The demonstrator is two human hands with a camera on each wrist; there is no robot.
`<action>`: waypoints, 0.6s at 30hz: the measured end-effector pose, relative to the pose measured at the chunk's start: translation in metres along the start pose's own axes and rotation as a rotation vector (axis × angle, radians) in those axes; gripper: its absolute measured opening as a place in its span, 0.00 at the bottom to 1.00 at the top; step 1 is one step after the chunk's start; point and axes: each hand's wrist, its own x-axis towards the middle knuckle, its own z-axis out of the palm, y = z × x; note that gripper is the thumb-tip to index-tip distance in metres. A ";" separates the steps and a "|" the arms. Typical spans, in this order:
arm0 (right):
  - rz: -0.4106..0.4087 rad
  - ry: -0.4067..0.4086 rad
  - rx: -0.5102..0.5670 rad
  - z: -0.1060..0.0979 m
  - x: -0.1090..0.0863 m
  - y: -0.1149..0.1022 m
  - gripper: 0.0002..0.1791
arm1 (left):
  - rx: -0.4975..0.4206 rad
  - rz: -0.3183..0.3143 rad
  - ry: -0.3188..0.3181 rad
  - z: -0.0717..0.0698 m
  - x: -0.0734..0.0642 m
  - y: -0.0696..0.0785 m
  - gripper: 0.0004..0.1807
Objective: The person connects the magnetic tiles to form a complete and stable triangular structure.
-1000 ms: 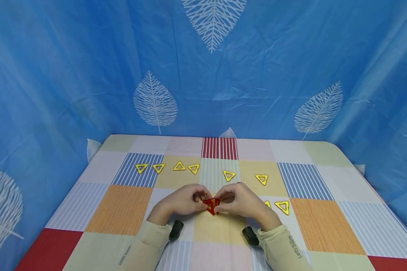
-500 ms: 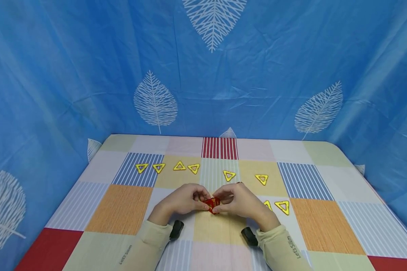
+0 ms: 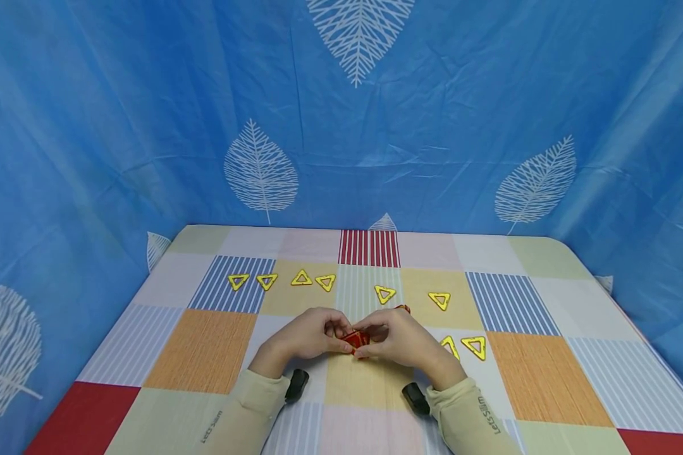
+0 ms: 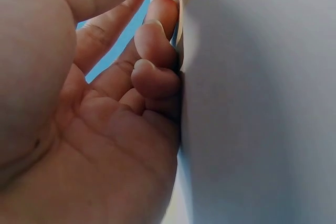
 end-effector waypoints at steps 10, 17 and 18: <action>0.027 0.001 -0.006 -0.002 -0.001 -0.002 0.19 | -0.045 -0.030 -0.004 -0.001 0.000 0.002 0.13; 0.025 0.028 -0.064 -0.004 -0.001 0.002 0.19 | -0.077 -0.062 0.001 -0.001 -0.001 0.004 0.19; 0.026 0.036 -0.076 -0.004 -0.002 0.003 0.19 | -0.078 -0.064 0.003 -0.001 -0.001 0.004 0.19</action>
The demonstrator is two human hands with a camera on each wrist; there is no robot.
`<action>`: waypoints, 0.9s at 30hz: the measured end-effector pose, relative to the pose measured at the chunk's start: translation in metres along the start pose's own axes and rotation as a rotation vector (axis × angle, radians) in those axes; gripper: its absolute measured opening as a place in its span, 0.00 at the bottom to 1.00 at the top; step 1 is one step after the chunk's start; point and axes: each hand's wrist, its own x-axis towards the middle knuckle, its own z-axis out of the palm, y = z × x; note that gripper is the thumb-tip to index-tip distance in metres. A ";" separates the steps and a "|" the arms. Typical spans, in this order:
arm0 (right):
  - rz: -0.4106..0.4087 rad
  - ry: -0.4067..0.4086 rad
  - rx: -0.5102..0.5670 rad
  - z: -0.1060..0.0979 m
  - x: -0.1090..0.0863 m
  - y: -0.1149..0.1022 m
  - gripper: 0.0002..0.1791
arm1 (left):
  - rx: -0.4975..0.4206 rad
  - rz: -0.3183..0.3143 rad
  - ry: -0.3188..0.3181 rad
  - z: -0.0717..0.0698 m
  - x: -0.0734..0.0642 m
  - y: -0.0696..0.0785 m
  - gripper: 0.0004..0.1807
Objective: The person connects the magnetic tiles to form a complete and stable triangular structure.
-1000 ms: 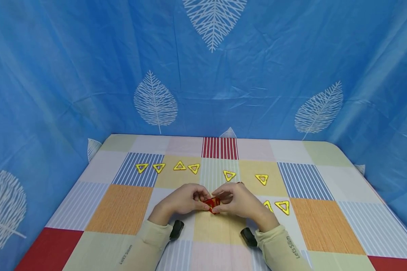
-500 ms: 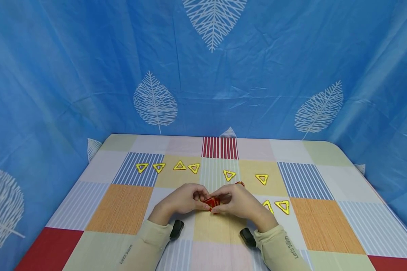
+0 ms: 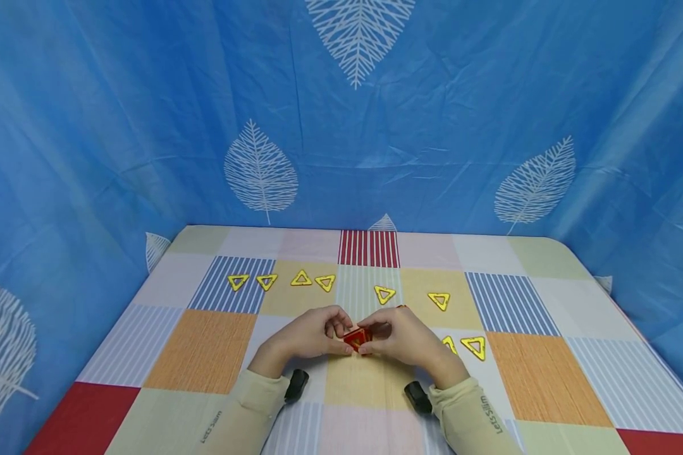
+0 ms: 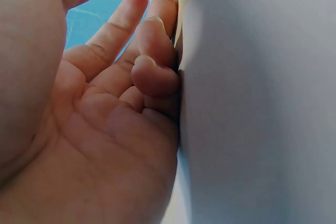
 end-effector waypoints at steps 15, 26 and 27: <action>0.122 0.098 -0.042 -0.003 -0.001 0.000 0.19 | -0.019 -0.001 0.021 0.000 0.001 -0.002 0.18; 0.172 0.124 -0.048 -0.002 -0.001 0.000 0.19 | -0.006 -0.015 0.012 -0.002 0.000 0.001 0.16; 0.174 0.126 -0.050 -0.002 -0.001 0.000 0.19 | 0.001 -0.015 0.003 -0.003 0.000 0.002 0.15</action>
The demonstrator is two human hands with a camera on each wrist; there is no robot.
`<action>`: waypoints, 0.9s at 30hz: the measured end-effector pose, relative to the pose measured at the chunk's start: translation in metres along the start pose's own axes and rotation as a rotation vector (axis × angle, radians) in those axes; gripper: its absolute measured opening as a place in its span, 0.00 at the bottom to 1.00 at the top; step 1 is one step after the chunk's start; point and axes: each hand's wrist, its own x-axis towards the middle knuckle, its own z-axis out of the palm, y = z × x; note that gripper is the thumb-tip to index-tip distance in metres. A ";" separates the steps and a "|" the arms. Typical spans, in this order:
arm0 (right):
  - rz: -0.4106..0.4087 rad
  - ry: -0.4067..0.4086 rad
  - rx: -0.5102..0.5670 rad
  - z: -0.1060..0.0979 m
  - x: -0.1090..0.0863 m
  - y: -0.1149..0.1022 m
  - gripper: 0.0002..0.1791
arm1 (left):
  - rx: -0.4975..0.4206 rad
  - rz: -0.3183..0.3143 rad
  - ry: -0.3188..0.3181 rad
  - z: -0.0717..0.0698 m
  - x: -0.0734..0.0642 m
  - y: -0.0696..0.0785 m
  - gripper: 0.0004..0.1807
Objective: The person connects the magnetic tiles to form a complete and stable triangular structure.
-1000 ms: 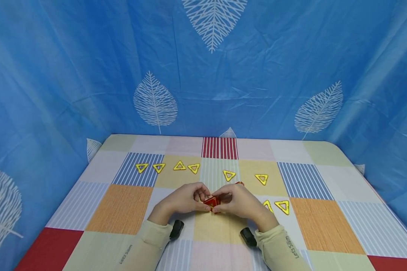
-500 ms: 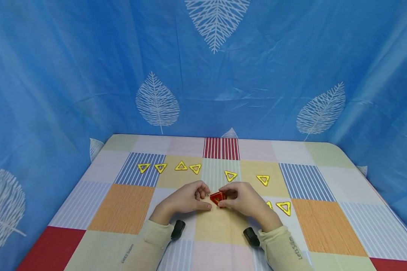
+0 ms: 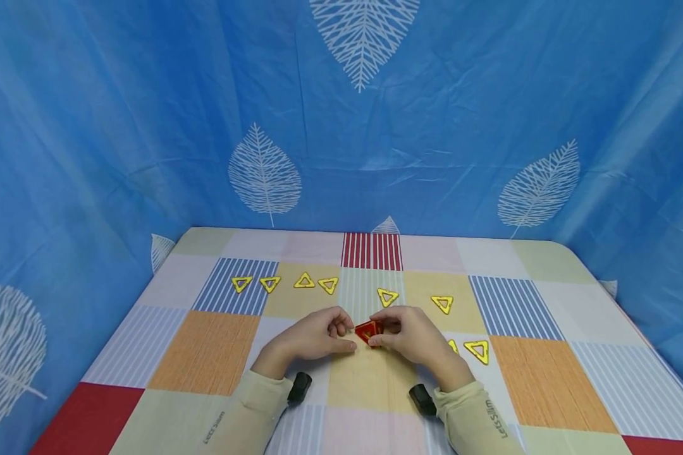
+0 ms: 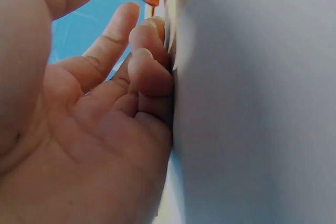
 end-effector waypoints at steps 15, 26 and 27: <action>0.034 -0.001 -0.011 0.000 0.000 0.002 0.20 | 0.047 -0.249 0.400 -0.027 0.032 -0.012 0.27; 0.045 -0.006 -0.002 0.000 -0.001 0.002 0.20 | 0.137 -0.351 0.435 -0.034 0.045 -0.015 0.31; 0.043 -0.007 -0.001 0.000 0.000 0.002 0.20 | 0.147 -0.356 0.438 -0.034 0.045 -0.015 0.31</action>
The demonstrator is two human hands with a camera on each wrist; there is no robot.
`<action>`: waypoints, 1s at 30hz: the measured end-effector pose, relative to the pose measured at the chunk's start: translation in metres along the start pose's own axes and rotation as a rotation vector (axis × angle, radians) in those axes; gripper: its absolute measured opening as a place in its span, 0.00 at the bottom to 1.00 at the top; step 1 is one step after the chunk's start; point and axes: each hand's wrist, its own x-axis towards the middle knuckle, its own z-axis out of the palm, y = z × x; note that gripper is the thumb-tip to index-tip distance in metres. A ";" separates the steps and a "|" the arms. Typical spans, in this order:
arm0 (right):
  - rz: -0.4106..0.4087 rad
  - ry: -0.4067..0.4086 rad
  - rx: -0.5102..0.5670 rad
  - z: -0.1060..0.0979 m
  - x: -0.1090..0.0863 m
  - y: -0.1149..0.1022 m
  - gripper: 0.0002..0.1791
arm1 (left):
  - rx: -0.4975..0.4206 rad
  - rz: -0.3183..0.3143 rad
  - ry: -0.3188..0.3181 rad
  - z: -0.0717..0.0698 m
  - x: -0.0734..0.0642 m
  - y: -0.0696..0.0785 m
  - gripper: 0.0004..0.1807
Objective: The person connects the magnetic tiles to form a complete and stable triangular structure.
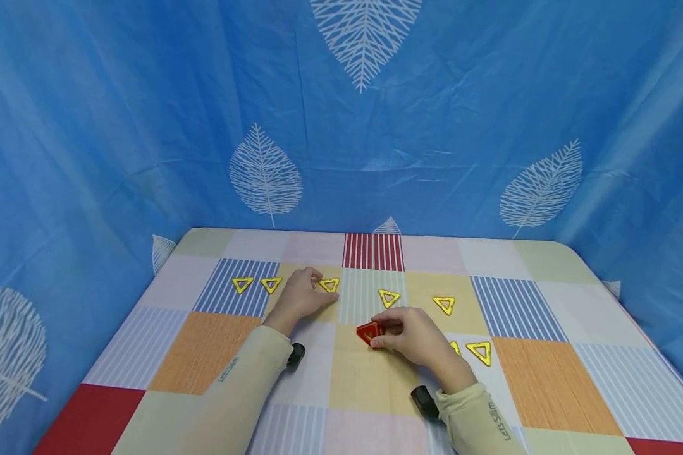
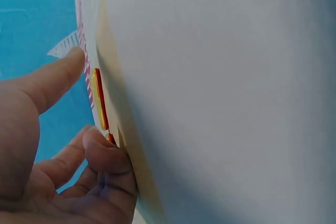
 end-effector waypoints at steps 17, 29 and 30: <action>-0.024 0.012 -0.016 0.001 0.001 0.001 0.19 | 0.113 -0.059 0.029 0.006 0.003 0.010 0.27; 0.001 0.014 -0.016 0.000 -0.001 -0.004 0.19 | -0.162 -0.001 -0.072 -0.005 -0.012 0.001 0.26; 0.002 0.013 -0.018 0.000 0.000 -0.004 0.20 | -0.182 0.006 -0.097 -0.007 -0.015 0.000 0.26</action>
